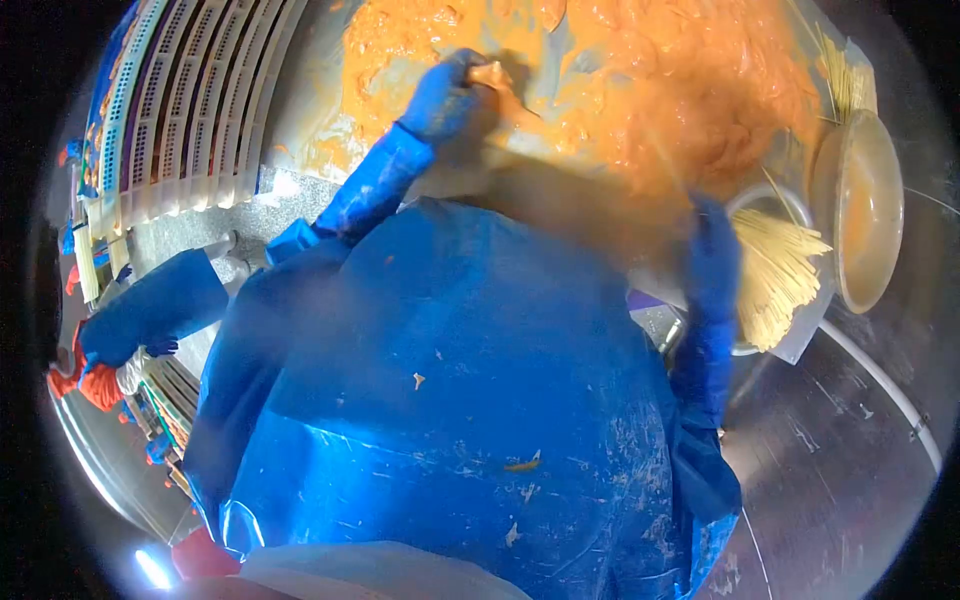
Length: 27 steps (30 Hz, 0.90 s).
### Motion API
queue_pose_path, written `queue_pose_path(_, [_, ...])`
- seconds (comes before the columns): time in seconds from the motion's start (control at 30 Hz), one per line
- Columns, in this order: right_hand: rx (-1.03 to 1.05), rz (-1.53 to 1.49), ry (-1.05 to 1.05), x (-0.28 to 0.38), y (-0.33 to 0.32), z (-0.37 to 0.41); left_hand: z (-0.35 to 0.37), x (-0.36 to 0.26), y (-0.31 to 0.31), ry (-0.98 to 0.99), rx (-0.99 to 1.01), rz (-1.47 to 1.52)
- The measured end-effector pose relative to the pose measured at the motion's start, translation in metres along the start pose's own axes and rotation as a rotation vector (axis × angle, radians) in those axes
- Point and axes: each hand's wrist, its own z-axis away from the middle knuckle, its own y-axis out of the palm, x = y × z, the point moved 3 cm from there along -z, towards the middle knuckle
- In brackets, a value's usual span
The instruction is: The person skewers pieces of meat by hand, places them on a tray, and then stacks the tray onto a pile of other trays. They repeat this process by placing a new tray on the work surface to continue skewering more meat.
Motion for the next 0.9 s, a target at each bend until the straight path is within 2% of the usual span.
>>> queue_pose_path(0.03, [0.054, -0.029, 0.053, -0.004, 0.017, 0.0, 0.009, -0.047, -0.012, 0.125, -0.116, -0.332])
queue_pose_path(0.13, [0.1, 0.014, -0.018, -0.012, 0.06, 0.0, 0.024, -0.079, -0.009, 0.193, -0.088, -0.457])
queue_pose_path(0.17, [0.108, 0.014, -0.018, -0.017, 0.075, -0.001, 0.031, -0.071, 0.005, -0.072, 0.027, -0.235])
queue_pose_path(0.2, [0.086, -0.061, -0.053, -0.021, 0.09, -0.002, 0.04, -0.06, 0.005, -0.075, 0.025, -0.234])
queue_pose_path(0.27, [0.061, -0.141, -0.084, -0.023, 0.105, -0.003, 0.059, -0.053, 0.01, 0.39, 0.272, -0.371])
queue_pose_path(0.3, [0.054, -0.149, -0.082, -0.024, 0.109, -0.002, 0.058, -0.053, 0.005, 0.431, 0.239, -0.098])
queue_pose_path(0.33, [0.049, -0.155, -0.077, -0.02, 0.111, -0.002, 0.056, -0.055, 0.001, 0.429, 0.248, -0.096])
queue_pose_path(0.4, [0.066, -0.141, -0.084, -0.01, 0.113, -0.003, 0.053, -0.052, -0.011, 0.377, -0.03, -0.619])
queue_pose_path(0.43, [0.079, -0.128, -0.106, -0.006, 0.115, -0.007, 0.047, -0.036, -0.004, 0.467, 0.052, -0.558])
queue_pose_path(0.53, [0.059, -0.041, -0.112, -0.013, 0.127, -0.017, 0.044, -0.015, -0.012, 0.493, 0.037, -0.638])
queue_pose_path(0.57, [0.057, -0.042, -0.105, -0.016, 0.128, -0.02, 0.038, -0.012, -0.014, 0.508, -0.088, -0.523])
queue_pose_path(0.67, [-0.04, -0.049, -0.149, -0.02, 0.126, -0.026, 0.053, -0.028, 0.009, 0.387, -0.148, -0.678])
queue_pose_path(0.7, [-0.051, -0.049, -0.178, -0.019, 0.127, -0.029, 0.051, -0.038, 0.02, 0.417, -0.106, -0.676])
queue_pose_path(0.9, [-0.074, -0.057, -0.233, -0.003, 0.125, -0.036, 0.042, 0.001, 0.038, 0.408, -0.057, -0.614])
